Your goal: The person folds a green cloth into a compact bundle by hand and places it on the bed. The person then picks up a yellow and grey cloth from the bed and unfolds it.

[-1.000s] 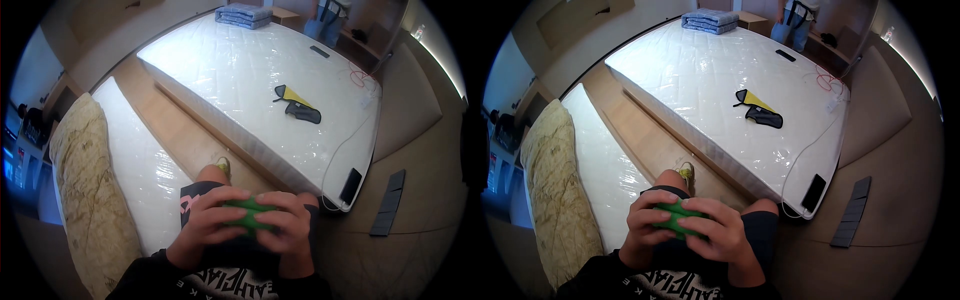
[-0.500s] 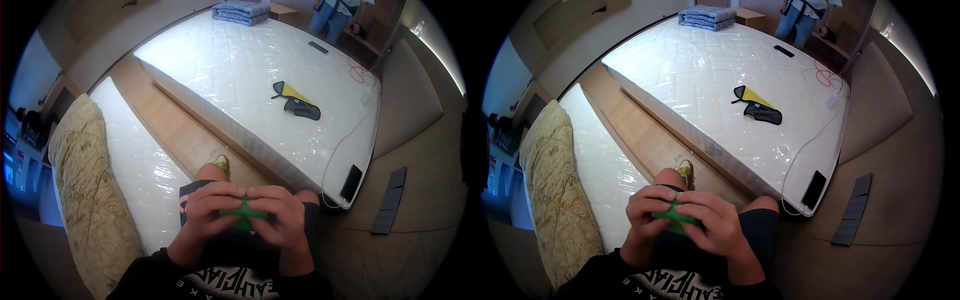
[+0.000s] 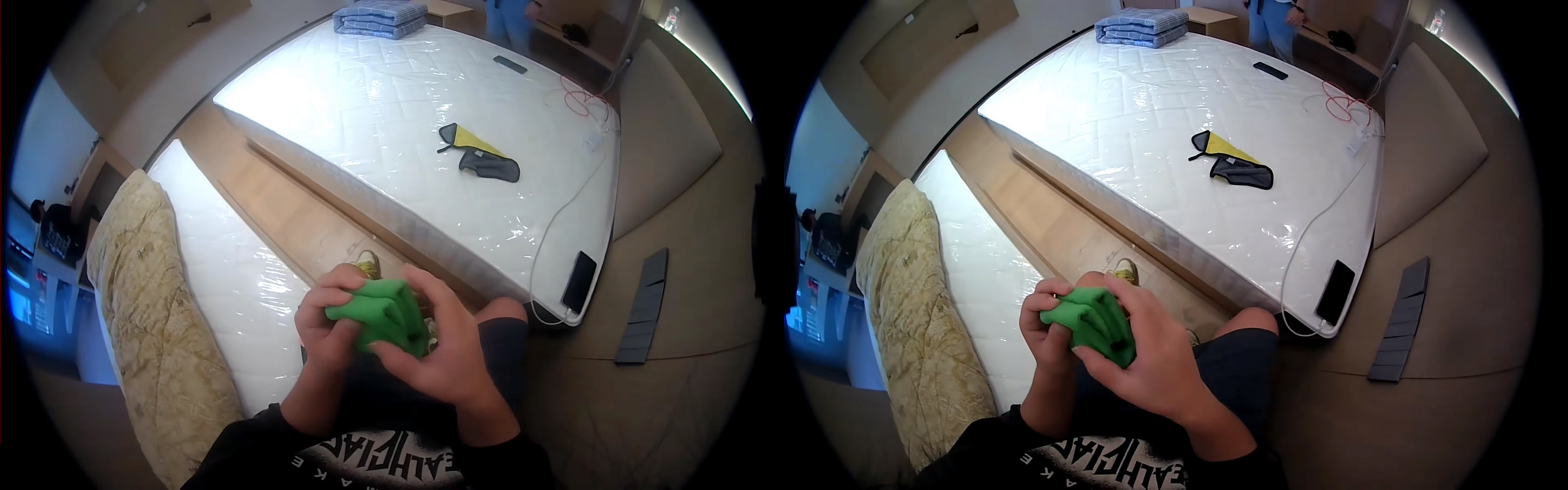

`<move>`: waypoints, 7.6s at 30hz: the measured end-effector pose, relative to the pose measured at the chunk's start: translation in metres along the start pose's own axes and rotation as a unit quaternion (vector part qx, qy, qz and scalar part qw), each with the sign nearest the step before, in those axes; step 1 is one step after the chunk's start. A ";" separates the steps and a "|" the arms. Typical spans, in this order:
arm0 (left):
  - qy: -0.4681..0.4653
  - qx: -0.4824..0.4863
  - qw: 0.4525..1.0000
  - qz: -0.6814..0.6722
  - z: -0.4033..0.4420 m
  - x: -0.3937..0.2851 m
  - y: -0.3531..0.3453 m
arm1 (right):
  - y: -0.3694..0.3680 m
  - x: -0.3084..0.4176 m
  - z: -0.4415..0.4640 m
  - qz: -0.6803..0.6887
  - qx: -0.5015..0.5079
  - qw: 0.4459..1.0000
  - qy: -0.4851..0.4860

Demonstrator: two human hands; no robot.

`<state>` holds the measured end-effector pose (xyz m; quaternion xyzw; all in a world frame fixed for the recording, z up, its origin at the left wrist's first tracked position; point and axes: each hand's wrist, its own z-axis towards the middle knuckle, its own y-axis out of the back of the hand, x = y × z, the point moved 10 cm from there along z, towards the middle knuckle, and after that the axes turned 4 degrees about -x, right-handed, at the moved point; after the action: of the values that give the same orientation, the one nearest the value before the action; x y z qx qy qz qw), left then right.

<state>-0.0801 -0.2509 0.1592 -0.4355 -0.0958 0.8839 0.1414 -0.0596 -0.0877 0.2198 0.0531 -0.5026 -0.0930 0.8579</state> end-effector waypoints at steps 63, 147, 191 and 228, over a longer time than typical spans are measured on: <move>0.043 0.298 0.526 -0.795 0.021 -0.175 0.003 | 0.035 -0.070 -0.013 0.054 -0.124 0.986 -0.093; -0.097 0.100 0.943 0.303 0.023 -0.052 -0.060 | -0.033 -0.087 -0.030 0.627 -0.091 0.757 -0.157; -0.191 0.123 0.936 0.270 0.019 -0.079 -0.069 | 0.022 -0.003 -0.018 -0.013 -0.026 0.975 0.219; -0.189 0.089 0.911 0.356 0.020 -0.079 -0.062 | 0.000 0.008 -0.018 -0.067 -0.015 0.974 0.216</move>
<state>-0.0396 -0.2196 0.2481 -0.2513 0.1199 0.9461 -0.1653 -0.0396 -0.0895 0.2180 0.0925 -0.2995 -0.1436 0.9387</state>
